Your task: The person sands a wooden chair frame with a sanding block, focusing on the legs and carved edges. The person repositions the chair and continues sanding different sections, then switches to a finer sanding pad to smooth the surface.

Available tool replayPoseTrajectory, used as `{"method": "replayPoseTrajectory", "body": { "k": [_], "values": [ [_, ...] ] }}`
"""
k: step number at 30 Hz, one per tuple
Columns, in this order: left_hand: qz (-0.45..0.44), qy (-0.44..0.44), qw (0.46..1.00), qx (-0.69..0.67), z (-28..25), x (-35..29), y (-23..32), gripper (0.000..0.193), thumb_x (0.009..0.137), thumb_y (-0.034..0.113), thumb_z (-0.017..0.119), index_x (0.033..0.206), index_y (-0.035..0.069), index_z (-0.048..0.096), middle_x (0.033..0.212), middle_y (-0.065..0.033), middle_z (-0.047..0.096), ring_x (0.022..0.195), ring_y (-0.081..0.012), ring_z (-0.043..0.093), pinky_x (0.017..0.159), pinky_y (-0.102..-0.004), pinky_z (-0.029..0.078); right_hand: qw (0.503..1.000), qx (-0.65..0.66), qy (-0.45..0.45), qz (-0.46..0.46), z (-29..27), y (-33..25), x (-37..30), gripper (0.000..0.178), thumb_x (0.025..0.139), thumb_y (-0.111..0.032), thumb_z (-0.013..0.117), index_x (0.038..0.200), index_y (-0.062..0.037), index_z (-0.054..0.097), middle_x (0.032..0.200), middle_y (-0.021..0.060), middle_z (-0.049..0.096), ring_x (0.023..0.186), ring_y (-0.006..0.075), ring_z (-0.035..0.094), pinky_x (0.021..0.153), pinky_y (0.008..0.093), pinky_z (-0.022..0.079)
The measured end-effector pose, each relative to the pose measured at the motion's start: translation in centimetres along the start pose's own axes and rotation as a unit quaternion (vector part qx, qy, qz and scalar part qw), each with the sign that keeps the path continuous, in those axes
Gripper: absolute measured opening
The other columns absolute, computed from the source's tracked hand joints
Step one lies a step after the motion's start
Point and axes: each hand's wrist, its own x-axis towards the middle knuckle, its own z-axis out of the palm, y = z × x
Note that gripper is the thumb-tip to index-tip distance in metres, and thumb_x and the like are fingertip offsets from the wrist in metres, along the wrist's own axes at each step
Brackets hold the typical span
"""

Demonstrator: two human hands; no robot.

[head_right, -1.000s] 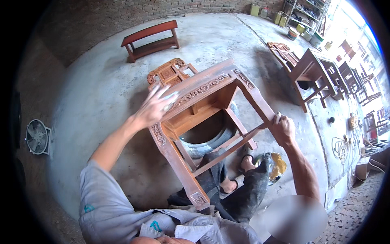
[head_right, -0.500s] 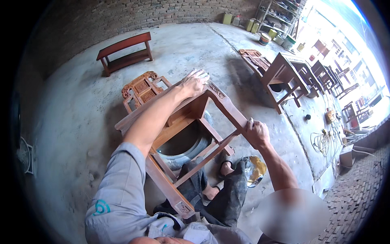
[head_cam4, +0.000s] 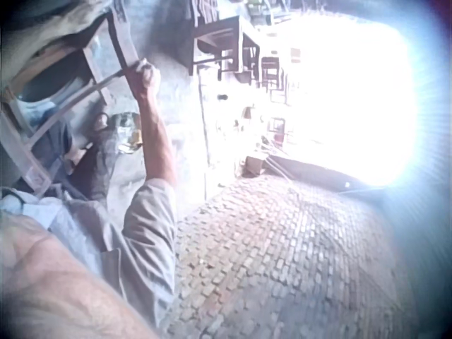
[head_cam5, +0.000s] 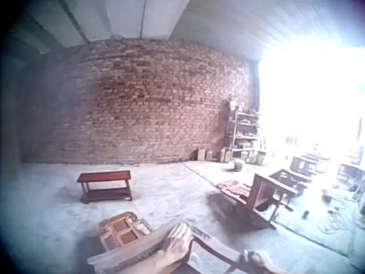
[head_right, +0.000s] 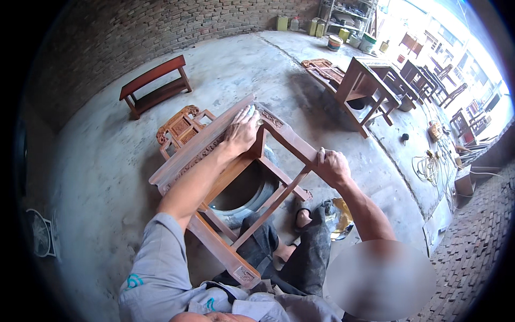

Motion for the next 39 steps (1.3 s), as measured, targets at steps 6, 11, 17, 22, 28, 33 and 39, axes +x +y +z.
{"method": "replayPoseTrajectory", "body": {
  "k": [6,11,17,22,28,33,39],
  "values": [
    [0.039,-0.005,0.999,0.012,0.3,0.3,1.0,0.048,0.098,0.021,0.048,0.136,-0.009,0.05,0.141,-0.0298,0.05,0.136,-0.0413,0.045,0.118,-0.0474,0.031,1.0,0.009,-0.001,0.01,0.7,1.3,-0.3,0.032,0.097,-0.024,0.045,0.093,0.0003,0.065,0.082,0.0207,0.07,0.072,0.0397,0.068,0.066,0.0477,0.056],
    [0.061,-0.018,0.998,0.029,-0.4,-1.6,0.8,0.051,0.097,0.02,0.049,0.139,-0.009,0.047,0.144,-0.0296,0.048,0.138,-0.0407,0.043,0.118,-0.0465,0.03,0.999,0.027,0.009,0.029,0.8,1.2,-0.8,0.034,0.098,-0.023,0.041,0.091,-0.0007,0.066,0.086,0.0211,0.07,0.075,0.0405,0.068,0.07,0.0492,0.056],
    [0.071,-0.007,0.997,0.028,-0.4,-1.8,0.5,0.051,0.096,0.017,0.052,0.14,-0.01,0.046,0.144,-0.0308,0.047,0.137,-0.0416,0.043,0.118,-0.0465,0.031,0.998,0.058,0.007,0.025,0.8,0.6,-1.1,0.038,0.099,-0.026,0.042,0.086,-0.0018,0.068,0.081,0.023,0.069,0.079,0.0418,0.068,0.075,0.0492,0.055],
    [0.066,0.032,0.996,0.043,-1.7,-4.2,0.6,0.048,0.094,0.015,0.054,0.136,-0.008,0.051,0.14,-0.03,0.051,0.134,-0.0421,0.047,0.117,-0.0469,0.032,0.98,0.157,0.014,0.118,-1.0,-1.0,-0.5,0.042,0.099,-0.029,0.041,0.081,-0.0027,0.068,0.08,0.0254,0.068,0.08,0.0425,0.068,0.078,0.0503,0.055],
    [0.03,-0.029,0.998,0.04,-7.3,-10.7,1.9,0.051,0.095,0.011,0.051,0.141,-0.009,0.044,0.145,-0.0317,0.044,0.139,-0.0424,0.041,0.118,-0.0488,0.031,1.0,0.004,0.027,-0.006,1.8,1.6,-1.1,0.04,0.09,-0.039,0.063,0.088,0.001,0.061,0.082,0.0214,0.069,0.075,0.0403,0.068,0.067,0.0489,0.056],
    [-0.043,-0.05,0.996,0.063,-12.3,-18.0,2.8,0.054,0.094,0.01,0.052,0.142,-0.011,0.041,0.148,-0.0314,0.041,0.141,-0.0436,0.038,0.12,-0.0488,0.027,1.0,-0.001,0.008,-0.014,0.9,1.0,-1.0,0.032,0.092,-0.03,0.061,0.089,0.0016,0.06,0.084,0.0225,0.068,0.079,0.0399,0.068,0.071,0.0487,0.055],
    [-0.057,-0.059,0.994,0.072,-14.1,-18.1,3.6,0.051,0.095,0.012,0.052,0.14,-0.011,0.044,0.146,-0.0312,0.043,0.14,-0.0422,0.039,0.12,-0.0474,0.026,0.998,-0.023,0.021,-0.058,1.0,1.0,-0.9,0.026,0.094,-0.024,0.057,0.093,0.0018,0.061,0.083,0.0222,0.069,0.076,0.0396,0.068,0.069,0.049,0.055]
  ]
}}
